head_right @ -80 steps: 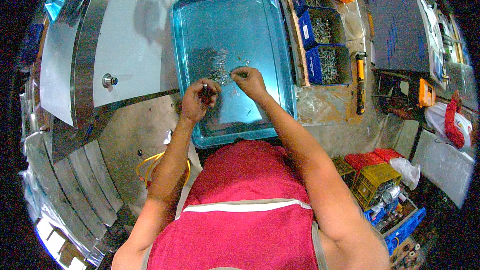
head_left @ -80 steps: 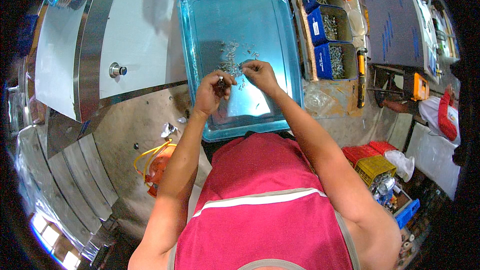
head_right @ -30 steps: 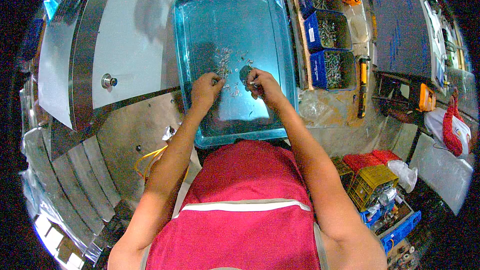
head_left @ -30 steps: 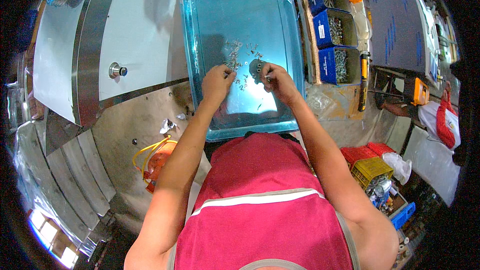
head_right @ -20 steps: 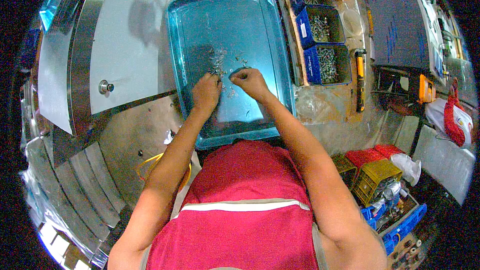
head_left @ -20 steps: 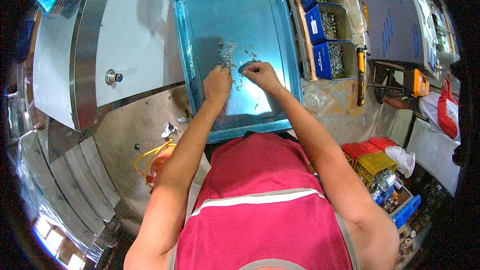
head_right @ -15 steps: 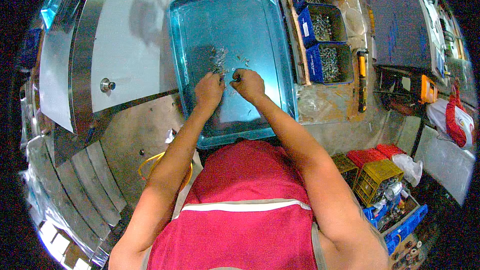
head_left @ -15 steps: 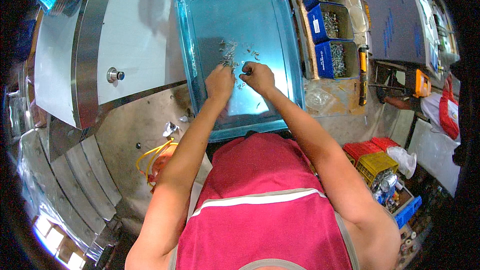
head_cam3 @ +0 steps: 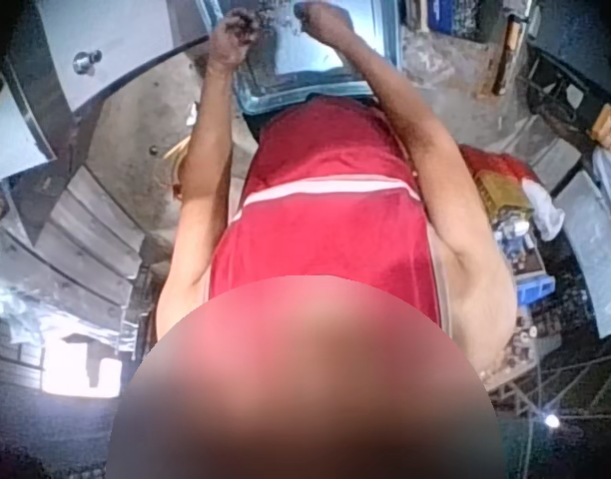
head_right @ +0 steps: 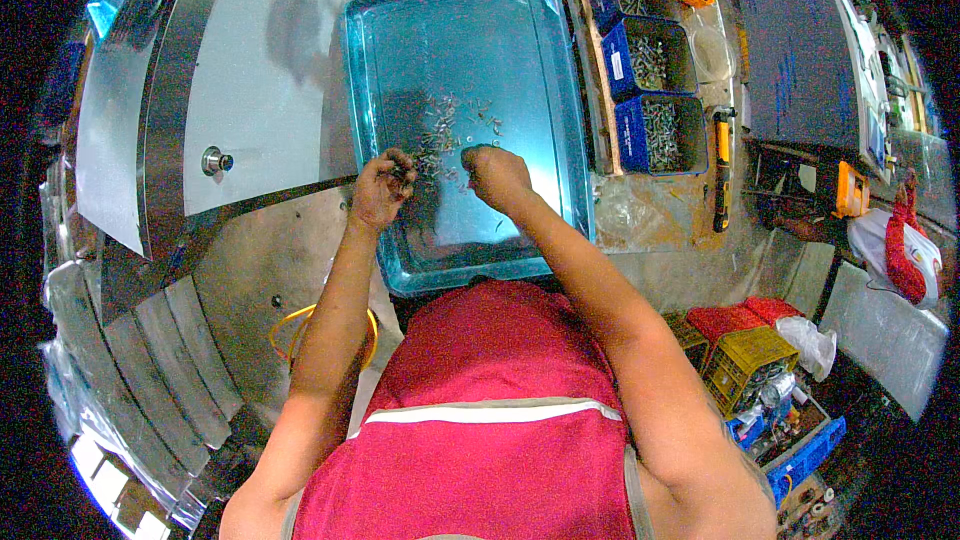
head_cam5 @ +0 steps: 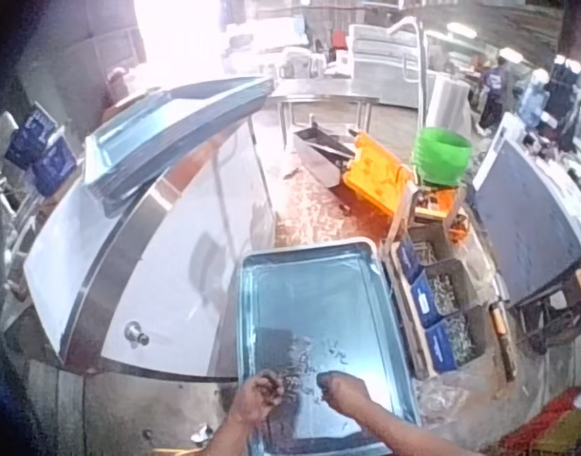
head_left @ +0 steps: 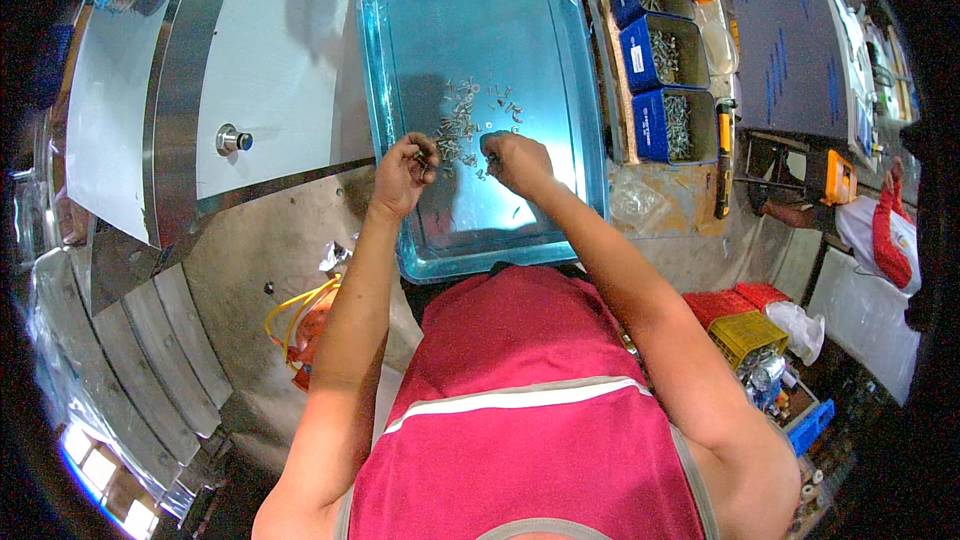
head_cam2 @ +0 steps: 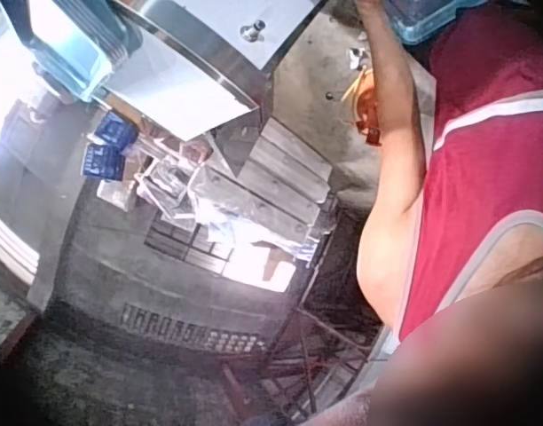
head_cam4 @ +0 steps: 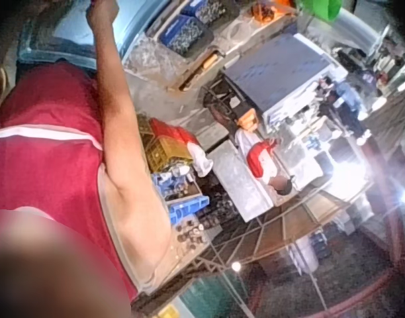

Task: The person sorts small metal fasteners from a blue tray into separate compartments of a divided container. They repeatedly pick up fasteners with both hands, separate them by type, and place them into the appropriate bins.

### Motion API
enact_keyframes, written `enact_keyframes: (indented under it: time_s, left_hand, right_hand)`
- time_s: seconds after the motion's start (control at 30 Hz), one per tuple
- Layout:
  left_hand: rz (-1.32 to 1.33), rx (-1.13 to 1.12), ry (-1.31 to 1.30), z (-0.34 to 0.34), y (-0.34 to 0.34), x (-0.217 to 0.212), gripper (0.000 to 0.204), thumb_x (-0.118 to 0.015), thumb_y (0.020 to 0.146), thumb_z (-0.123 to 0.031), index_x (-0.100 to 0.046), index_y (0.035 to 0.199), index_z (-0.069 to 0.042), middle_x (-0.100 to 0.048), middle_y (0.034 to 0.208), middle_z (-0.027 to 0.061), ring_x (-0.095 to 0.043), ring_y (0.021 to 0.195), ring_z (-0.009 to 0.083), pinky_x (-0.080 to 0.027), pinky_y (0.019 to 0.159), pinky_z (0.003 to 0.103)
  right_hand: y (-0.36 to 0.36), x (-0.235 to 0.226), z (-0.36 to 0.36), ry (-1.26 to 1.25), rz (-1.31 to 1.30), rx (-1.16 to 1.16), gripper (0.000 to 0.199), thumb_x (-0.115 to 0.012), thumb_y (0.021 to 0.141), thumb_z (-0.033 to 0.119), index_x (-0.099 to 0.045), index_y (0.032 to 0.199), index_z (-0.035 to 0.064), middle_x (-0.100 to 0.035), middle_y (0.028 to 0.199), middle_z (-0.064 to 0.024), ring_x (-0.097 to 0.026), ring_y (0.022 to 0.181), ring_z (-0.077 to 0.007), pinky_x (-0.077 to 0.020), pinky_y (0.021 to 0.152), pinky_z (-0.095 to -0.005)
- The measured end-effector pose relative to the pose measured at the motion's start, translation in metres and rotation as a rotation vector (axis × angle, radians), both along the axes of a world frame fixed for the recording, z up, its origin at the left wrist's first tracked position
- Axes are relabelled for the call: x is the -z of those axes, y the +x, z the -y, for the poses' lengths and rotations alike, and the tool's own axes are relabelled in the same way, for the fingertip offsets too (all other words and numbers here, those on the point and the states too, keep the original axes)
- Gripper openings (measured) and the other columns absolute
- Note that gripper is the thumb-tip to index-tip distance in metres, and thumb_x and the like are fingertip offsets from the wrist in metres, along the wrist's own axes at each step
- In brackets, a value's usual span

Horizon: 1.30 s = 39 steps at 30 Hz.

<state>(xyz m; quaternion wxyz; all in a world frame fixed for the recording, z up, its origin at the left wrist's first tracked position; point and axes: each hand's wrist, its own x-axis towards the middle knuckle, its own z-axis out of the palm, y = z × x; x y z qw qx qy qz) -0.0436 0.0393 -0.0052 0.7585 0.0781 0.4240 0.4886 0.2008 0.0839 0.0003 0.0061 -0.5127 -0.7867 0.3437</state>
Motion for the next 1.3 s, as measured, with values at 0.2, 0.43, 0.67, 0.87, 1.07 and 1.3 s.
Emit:
enact_keyframes:
  time_s: [0.2,0.43,0.67,0.87,1.07,1.3]
  left_hand:
    - [-1.175,0.236,0.13,-0.013,0.01,-0.007,0.035,-0.069,0.094,-0.034,-0.073,0.103,0.0,-0.072,0.092,0.0093,-0.067,0.081,0.0216,-0.055,0.075,0.037]
    - [-1.574,0.462,0.33,-0.011,0.037,-0.018,0.029,-0.078,0.083,-0.027,-0.074,0.103,-0.005,-0.065,0.099,0.0175,-0.066,0.095,0.0372,-0.052,0.081,0.047]
    - [-1.718,0.558,0.337,-0.013,0.048,-0.02,0.033,-0.077,0.085,-0.029,-0.071,0.107,-0.006,-0.065,0.108,0.018,-0.065,0.099,0.0399,-0.053,0.083,0.049]
    - [-1.699,0.548,0.346,-0.006,0.046,-0.018,0.022,-0.073,0.086,-0.02,-0.068,0.101,-0.004,-0.063,0.103,0.0161,-0.065,0.096,0.0403,-0.053,0.081,0.051]
    - [-1.752,0.583,0.423,-0.011,0.046,-0.014,0.022,-0.072,0.085,-0.017,-0.069,0.103,-0.005,-0.063,0.102,0.0166,-0.065,0.097,0.0398,-0.053,0.082,0.05]
    - [-1.665,0.687,0.318,-0.017,0.04,-0.015,0.031,-0.076,0.084,-0.025,-0.07,0.107,-0.004,-0.065,0.106,0.0191,-0.064,0.101,0.0407,-0.053,0.086,0.051]
  right_hand:
    - [0.002,0.009,0.003,0.102,-0.119,0.01,0.014,-0.062,0.09,0.023,-0.065,0.092,0.009,-0.068,0.086,-0.0129,-0.069,0.083,-0.0345,-0.0542,0.067,-0.0474]
    - [0.014,0.013,-0.014,-0.71,-0.924,0.754,0.021,-0.051,0.098,0.022,-0.065,0.096,0.0067,-0.062,0.073,-0.0024,-0.058,0.06,-0.0117,-0.0439,0.049,-0.0257]
    - [-0.004,0.025,-0.021,-0.01,-0.367,0.354,0.021,-0.074,0.087,0.02,-0.077,0.103,0.0068,-0.073,0.09,-0.0093,-0.068,0.073,-0.0223,-0.0541,0.066,-0.0353]
    - [-0.019,0.021,-0.023,0.2,-0.044,0.162,0.02,-0.071,0.085,0.02,-0.075,0.104,0.0133,-0.07,0.101,-0.0127,-0.068,0.089,-0.0354,-0.0548,0.079,-0.0467]
    - [-0.019,0.029,-0.023,0.318,-0.132,0.067,0.015,-0.067,0.086,0.013,-0.072,0.1,0.0108,-0.067,0.092,-0.0139,-0.067,0.083,-0.038,-0.0547,0.074,-0.0476]
    - [0.014,0.029,-0.032,-0.72,-1.013,0.806,0.026,-0.048,0.097,0.02,-0.067,0.094,0.0029,-0.063,0.073,-0.0086,-0.06,0.057,-0.0189,-0.048,0.048,-0.0331]
